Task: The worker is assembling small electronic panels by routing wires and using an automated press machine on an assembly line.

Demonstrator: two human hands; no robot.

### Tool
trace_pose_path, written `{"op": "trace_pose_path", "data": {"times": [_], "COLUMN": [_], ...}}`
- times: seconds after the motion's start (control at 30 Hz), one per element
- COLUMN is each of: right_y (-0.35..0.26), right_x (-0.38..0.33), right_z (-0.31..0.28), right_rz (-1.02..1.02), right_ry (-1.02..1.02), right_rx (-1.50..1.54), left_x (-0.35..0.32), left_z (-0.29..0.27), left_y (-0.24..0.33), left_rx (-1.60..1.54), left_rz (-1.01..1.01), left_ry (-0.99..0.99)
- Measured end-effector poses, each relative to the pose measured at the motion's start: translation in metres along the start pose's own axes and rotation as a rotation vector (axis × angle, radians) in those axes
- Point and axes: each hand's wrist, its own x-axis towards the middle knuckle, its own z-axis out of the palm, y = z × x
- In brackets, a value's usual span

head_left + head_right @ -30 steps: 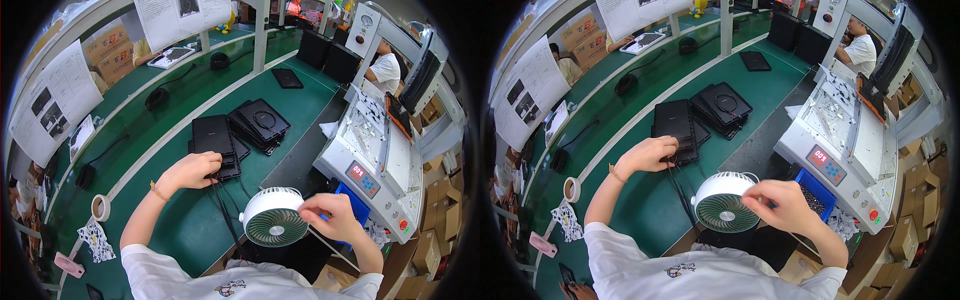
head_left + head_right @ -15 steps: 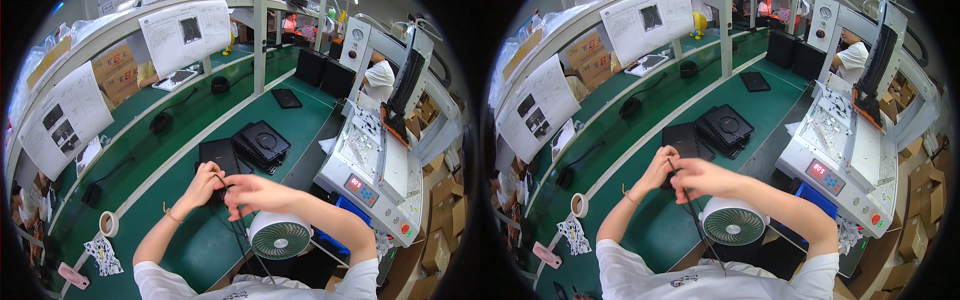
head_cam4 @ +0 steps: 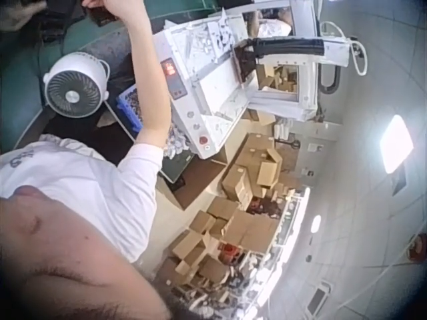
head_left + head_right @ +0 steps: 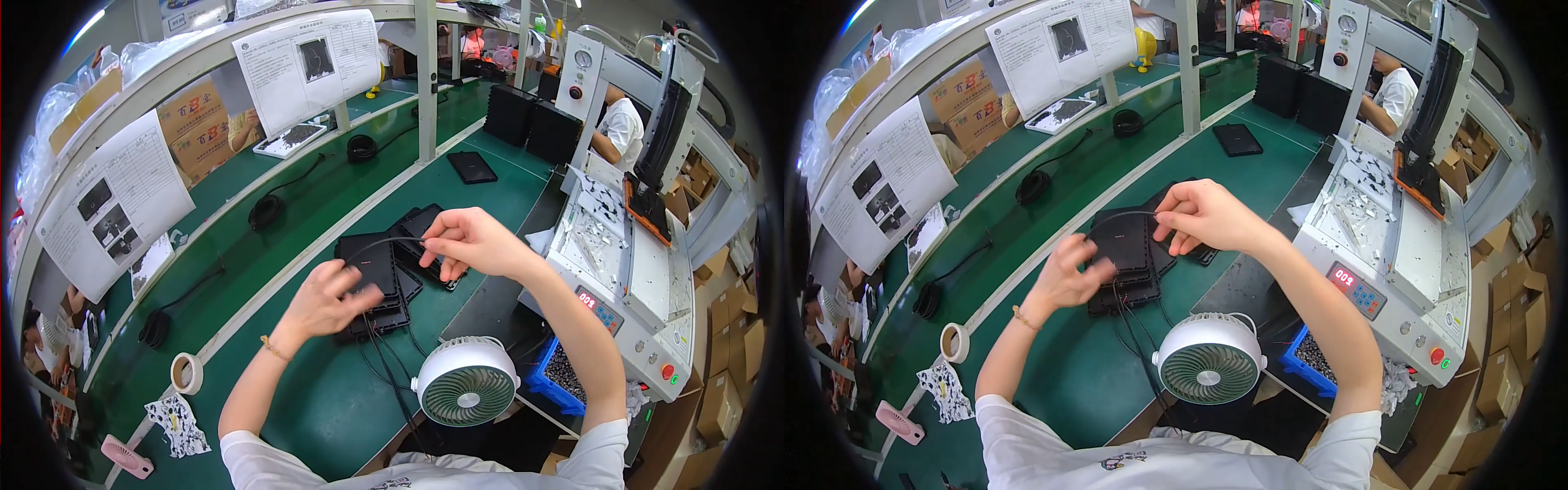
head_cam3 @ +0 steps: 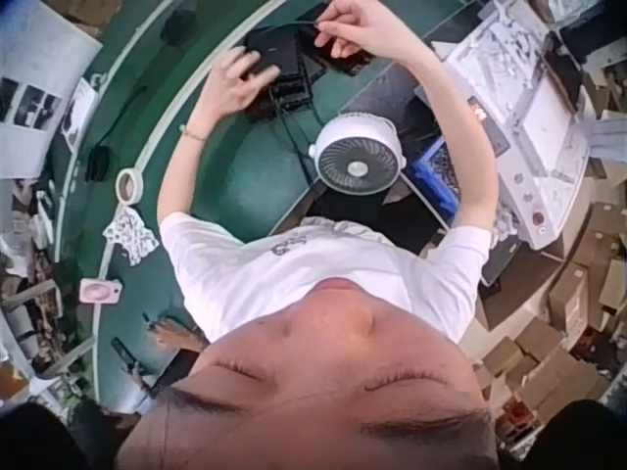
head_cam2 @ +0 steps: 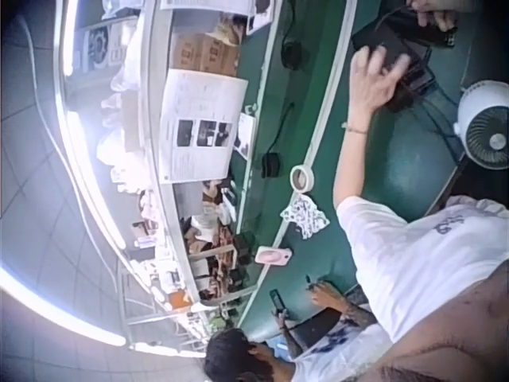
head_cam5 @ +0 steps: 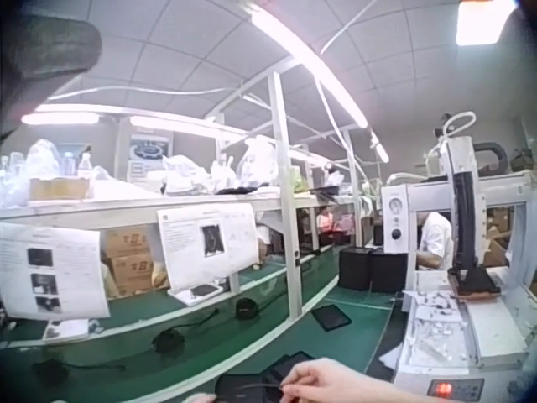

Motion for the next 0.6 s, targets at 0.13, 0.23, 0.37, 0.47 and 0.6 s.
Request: {"op": "trace_pose_path", "data": {"times": [0.13,0.23,0.37,0.47,0.6], "right_y": [0.021,0.033,0.049,0.064,0.073], "right_x": [0.019,0.020,0.016,0.015,0.020], "right_z": [0.001,-0.007,-0.012,-0.010,0.005], "right_rz": [0.003,-0.015,0.038,-0.019,0.022], "right_ry": [0.112,0.220,0.089,-0.065,-0.250], "right_rx": [-0.220,-0.377,-0.334,-0.332,-0.027], "left_x": [0.022,0.032,0.015,0.028,0.019], "left_z": [-0.004,-0.014,0.007,0.008,0.030], "left_y": [-0.018,-0.031,-0.055,-0.042,-0.035], "left_rx": [0.439,0.083,0.124,-0.335,-0.893], "left_rz": [0.245,0.050,0.209,-0.067,-0.374], "left_ry": [-0.218,-0.390,-0.329,-0.287,-0.214]}}
